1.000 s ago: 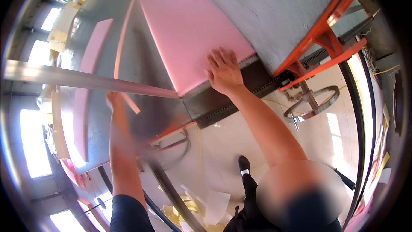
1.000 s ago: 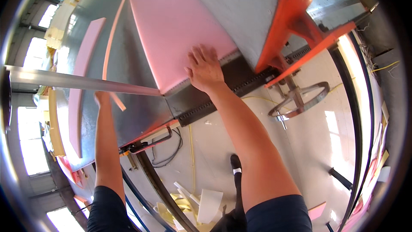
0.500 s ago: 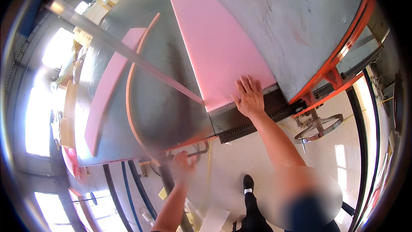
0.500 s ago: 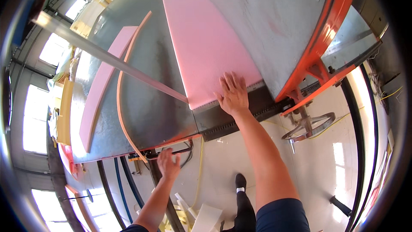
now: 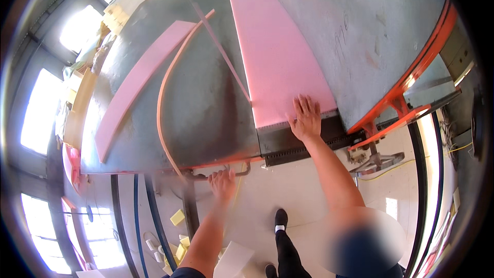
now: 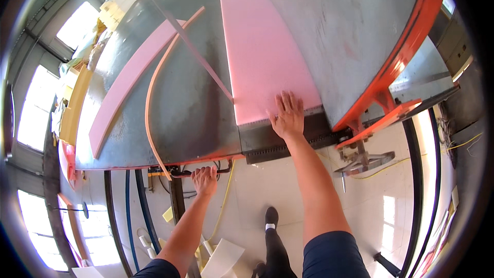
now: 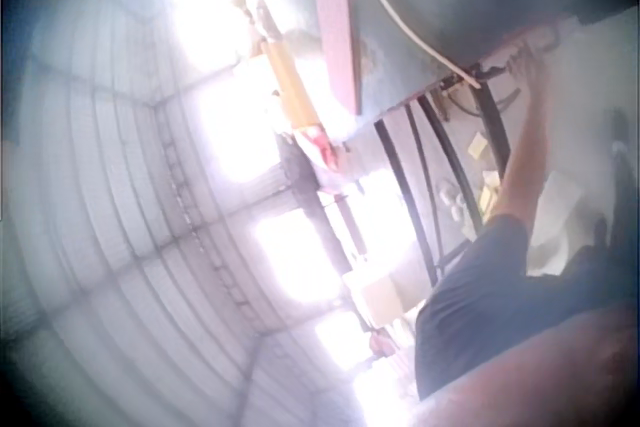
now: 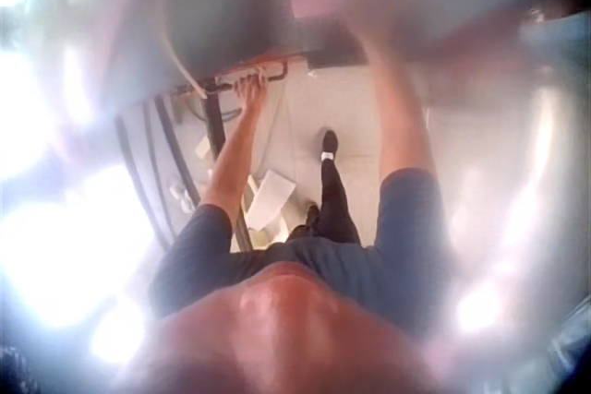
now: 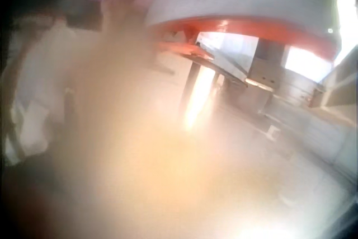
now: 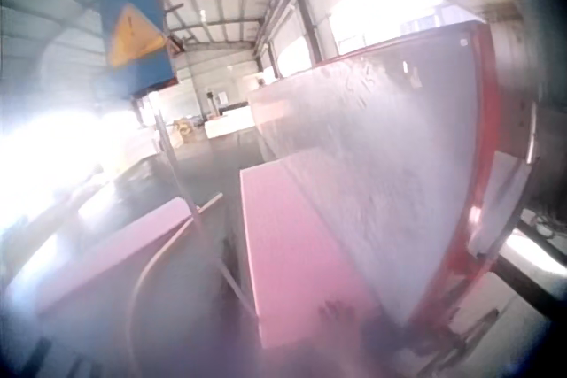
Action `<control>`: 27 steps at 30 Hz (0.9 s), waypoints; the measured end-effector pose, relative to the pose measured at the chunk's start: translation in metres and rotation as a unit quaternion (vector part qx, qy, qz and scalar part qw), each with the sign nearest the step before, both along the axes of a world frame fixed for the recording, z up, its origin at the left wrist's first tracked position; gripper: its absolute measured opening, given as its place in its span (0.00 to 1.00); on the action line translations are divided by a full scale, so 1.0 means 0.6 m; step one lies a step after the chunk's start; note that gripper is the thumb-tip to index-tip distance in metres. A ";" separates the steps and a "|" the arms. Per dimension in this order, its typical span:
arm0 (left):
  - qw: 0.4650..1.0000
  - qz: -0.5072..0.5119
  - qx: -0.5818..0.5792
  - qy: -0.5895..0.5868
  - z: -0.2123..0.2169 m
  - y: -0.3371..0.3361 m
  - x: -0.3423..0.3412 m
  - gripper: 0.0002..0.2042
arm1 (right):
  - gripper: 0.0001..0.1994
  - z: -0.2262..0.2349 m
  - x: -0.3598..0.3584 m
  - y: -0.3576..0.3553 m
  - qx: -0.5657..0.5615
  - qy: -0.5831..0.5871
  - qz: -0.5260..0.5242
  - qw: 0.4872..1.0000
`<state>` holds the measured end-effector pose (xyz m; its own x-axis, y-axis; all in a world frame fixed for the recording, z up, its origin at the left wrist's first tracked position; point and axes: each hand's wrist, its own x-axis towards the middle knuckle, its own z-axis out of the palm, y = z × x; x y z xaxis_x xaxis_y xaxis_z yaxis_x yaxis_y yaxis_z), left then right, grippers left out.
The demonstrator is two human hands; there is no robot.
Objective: The person picks up pink foam sheets and places them on a manual cutting table. They align the foam against a guide and operate a lever to cut the sheets into smaller rectangular pieces. The cut pieces are set aside on the table.
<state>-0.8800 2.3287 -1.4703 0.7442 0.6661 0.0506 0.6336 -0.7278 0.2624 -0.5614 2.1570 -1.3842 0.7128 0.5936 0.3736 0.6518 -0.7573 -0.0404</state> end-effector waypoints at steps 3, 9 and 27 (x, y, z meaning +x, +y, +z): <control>1.000 0.001 0.000 0.022 0.018 0.009 -0.015 0.27 | 0.30 0.024 -0.019 0.006 -0.008 0.005 -0.002 1.000; 1.000 -0.006 0.010 0.023 0.080 0.054 -0.012 0.23 | 0.30 0.097 -0.022 0.048 -0.013 0.016 0.001 1.000; 0.993 -0.002 -0.056 0.100 0.338 0.351 -0.028 0.21 | 0.32 0.333 -0.027 0.352 -0.025 0.041 0.020 0.999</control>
<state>-0.8966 2.5394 -1.2675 0.7345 0.6563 -0.1727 0.6784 -0.7040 0.2099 -0.5778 2.3681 -1.1845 0.7148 0.6394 0.2834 0.6782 -0.7326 -0.0577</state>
